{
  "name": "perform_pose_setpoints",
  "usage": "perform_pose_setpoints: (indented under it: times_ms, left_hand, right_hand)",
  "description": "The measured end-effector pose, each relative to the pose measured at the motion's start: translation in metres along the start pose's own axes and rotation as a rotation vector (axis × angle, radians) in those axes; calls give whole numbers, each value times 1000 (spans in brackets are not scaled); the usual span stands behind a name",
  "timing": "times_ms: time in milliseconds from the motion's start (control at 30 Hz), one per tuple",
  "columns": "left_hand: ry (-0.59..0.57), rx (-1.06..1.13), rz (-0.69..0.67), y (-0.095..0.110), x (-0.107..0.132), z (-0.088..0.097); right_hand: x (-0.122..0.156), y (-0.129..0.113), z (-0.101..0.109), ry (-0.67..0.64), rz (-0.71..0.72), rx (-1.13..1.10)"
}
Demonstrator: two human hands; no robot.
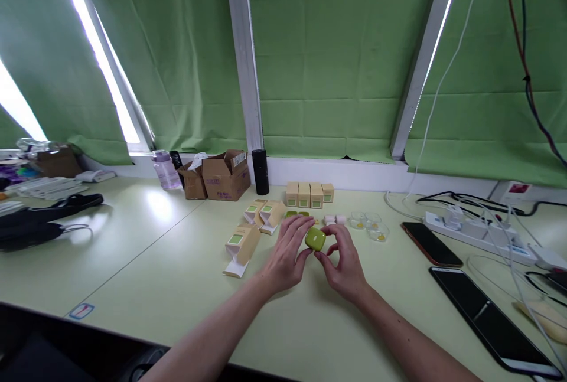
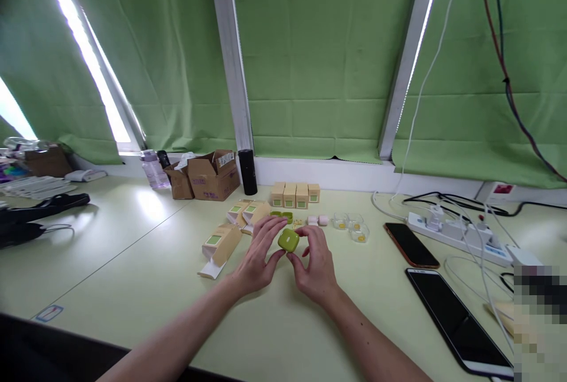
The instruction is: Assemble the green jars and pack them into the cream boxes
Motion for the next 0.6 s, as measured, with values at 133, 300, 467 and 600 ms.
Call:
perform_pose_setpoints:
  times_ms: [133,300,467,600]
  left_hand:
    - [-32,-47,-7,0,1,-4]
    - [-81,-88,43,-4,0,-7]
    - [-61,-60,135,-17,3,-10]
    - [75,72,252,-38,7,-4]
  right_hand:
    - [1,0,-1,-7,16,7]
    - [1,-5,-3,-36,43,31]
    - [1,-3,-4,-33,55,81]
    - [0,13,-3,-20,18,249]
Point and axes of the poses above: each hand's wrist, its own x-axis away from the middle knuckle, its own z-axis out of the back of the hand, y = z × x, the point moved 10 cm from there along -x, towards the middle knuckle, and after that the axes turned 2 degrees about -x, right-handed, at the moved point
